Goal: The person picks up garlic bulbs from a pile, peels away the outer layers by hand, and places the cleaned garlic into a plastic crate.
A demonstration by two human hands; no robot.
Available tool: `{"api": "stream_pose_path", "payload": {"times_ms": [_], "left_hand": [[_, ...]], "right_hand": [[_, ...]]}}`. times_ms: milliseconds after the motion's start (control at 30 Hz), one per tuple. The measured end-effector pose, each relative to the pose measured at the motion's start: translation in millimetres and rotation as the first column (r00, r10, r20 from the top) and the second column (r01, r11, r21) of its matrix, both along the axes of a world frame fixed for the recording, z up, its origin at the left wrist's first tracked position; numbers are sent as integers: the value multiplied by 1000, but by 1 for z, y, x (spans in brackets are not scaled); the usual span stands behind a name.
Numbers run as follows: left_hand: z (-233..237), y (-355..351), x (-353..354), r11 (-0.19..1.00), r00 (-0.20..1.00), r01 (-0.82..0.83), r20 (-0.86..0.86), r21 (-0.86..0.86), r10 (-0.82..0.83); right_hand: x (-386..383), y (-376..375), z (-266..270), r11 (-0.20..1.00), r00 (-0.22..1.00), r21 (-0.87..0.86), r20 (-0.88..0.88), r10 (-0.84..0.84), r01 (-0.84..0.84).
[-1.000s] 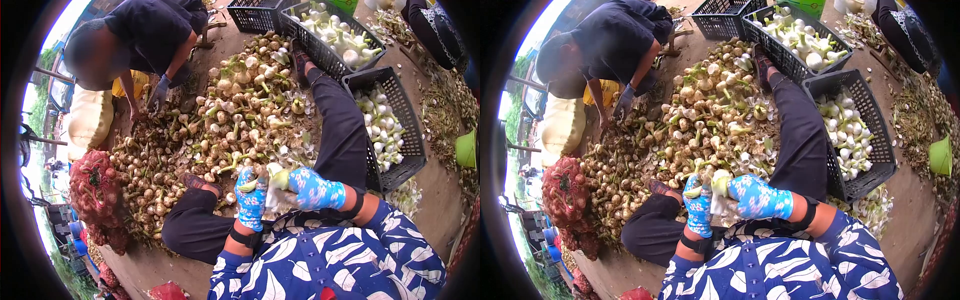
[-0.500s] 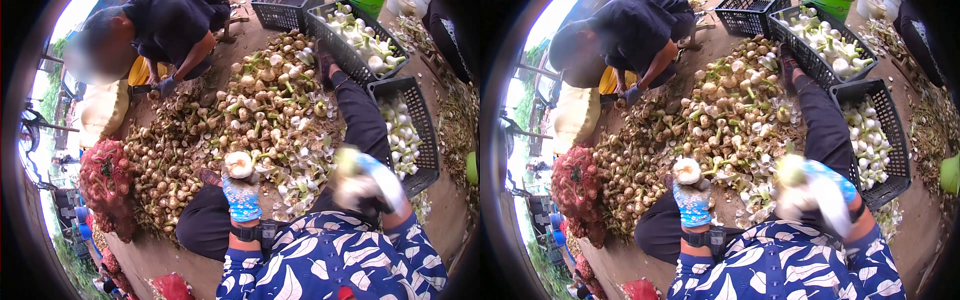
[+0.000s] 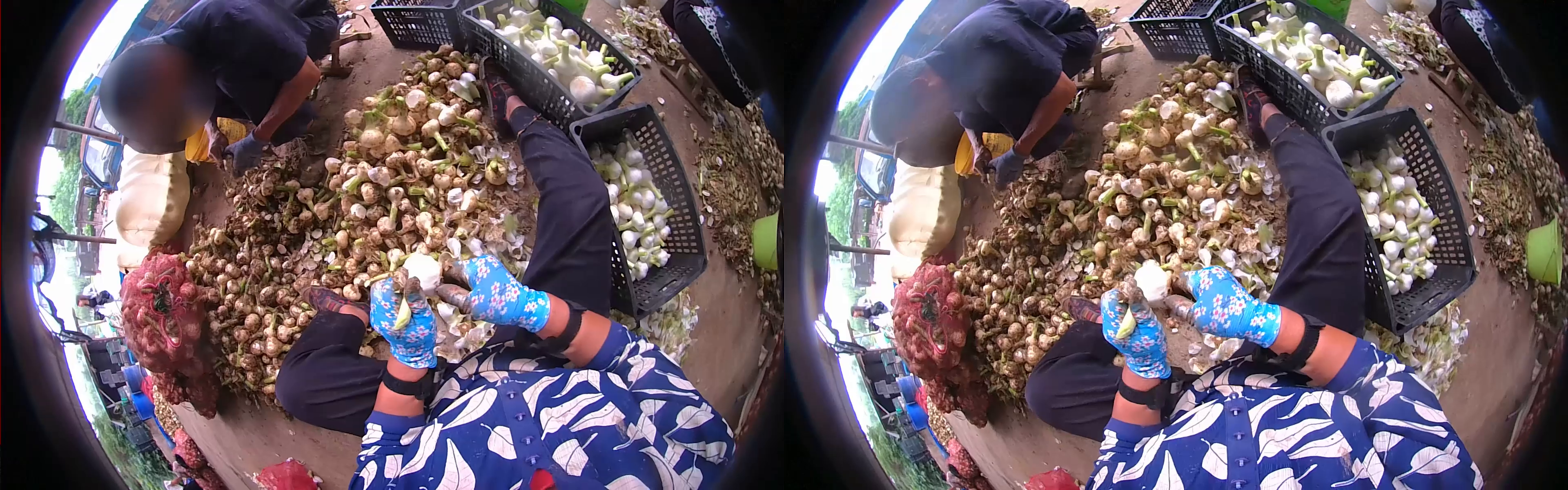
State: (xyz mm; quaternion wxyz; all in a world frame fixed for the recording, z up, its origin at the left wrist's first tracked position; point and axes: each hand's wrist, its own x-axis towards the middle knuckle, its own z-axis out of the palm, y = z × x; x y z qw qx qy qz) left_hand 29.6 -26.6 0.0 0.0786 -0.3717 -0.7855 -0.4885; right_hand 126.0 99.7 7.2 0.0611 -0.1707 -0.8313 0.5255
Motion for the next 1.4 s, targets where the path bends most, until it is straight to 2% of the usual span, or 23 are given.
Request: {"api": "stream_pose_path", "payload": {"times_ms": [33,200,267,333,400,433,533,600,700,800,933,967,1000,1067,1100,1133,1167,1200,1267,1300,1333,1367,1400], "left_hand": [[4,4,1,1000,994,9,-106,-1,-9],[0,4,1,995,997,73,-22,-70,-74],[-4,1,2,996,825,-66,565,62,20],[-11,-1,0,992,746,-95,666,80,18],[-20,-7,-4,839,88,-426,939,337,-332],[-7,-7,-7,832,-14,-413,911,371,-413],[-7,-12,-16,837,-26,-412,914,359,-405],[-11,-4,-18,871,25,-438,972,222,-235],[-23,4,-12,932,124,-338,988,130,-93],[-28,4,-11,989,133,-147,991,24,-4],[-23,16,-2,990,138,-136,990,32,-13],[-22,21,0,987,156,-159,988,16,10],[-40,20,-10,994,70,-69,995,80,-75],[-37,17,5,956,-38,-82,958,281,-284],[-25,30,0,903,-80,-115,903,413,-423],[-5,37,-3,928,-102,-118,926,353,-365],[3,43,-7,935,-91,-92,932,343,-351],[5,50,-16,926,-46,-40,925,376,-377],[3,46,-26,932,104,54,927,357,-361],[0,42,-29,942,198,103,922,318,-333],[-3,37,-32,954,306,155,906,256,-293],[-5,31,-36,960,444,220,859,172,-255],[-9,25,-39,956,595,283,768,75,-236]], "right_hand": [[1,4,1,999,998,-17,32,50,-50],[4,-1,-17,999,999,30,42,-29,27],[2,-2,-23,991,998,128,42,-55,49],[-3,7,-30,990,996,114,36,-86,81],[-6,22,-59,969,964,144,143,-222,202],[-1,32,-75,976,944,155,273,-188,150],[13,39,-63,936,873,309,487,-1,-171],[20,38,-19,865,849,386,522,82,-321],[17,31,-3,862,988,507,127,-86,10],[5,23,11,886,964,395,203,174,-243],[3,24,-1,924,939,257,271,212,-282],[1,19,-4,905,960,326,150,235,-272],[0,14,-4,887,965,387,31,261,-252],[-2,23,8,829,954,472,136,266,-298],[-4,44,16,834,971,498,130,201,-239],[-5,68,27,833,983,523,124,136,-181],[-3,105,55,726,994,683,2,-109,78],[-5,150,91,476,929,817,-180,-324,325],[-18,184,90,75,820,896,-364,-441,438],[-29,192,71,126,805,908,-283,-522,400],[-39,193,57,320,874,904,-106,-475,284],[-59,187,28,259,890,934,-114,-441,247],[-71,186,-6,445,867,893,268,-420,-60]]}}
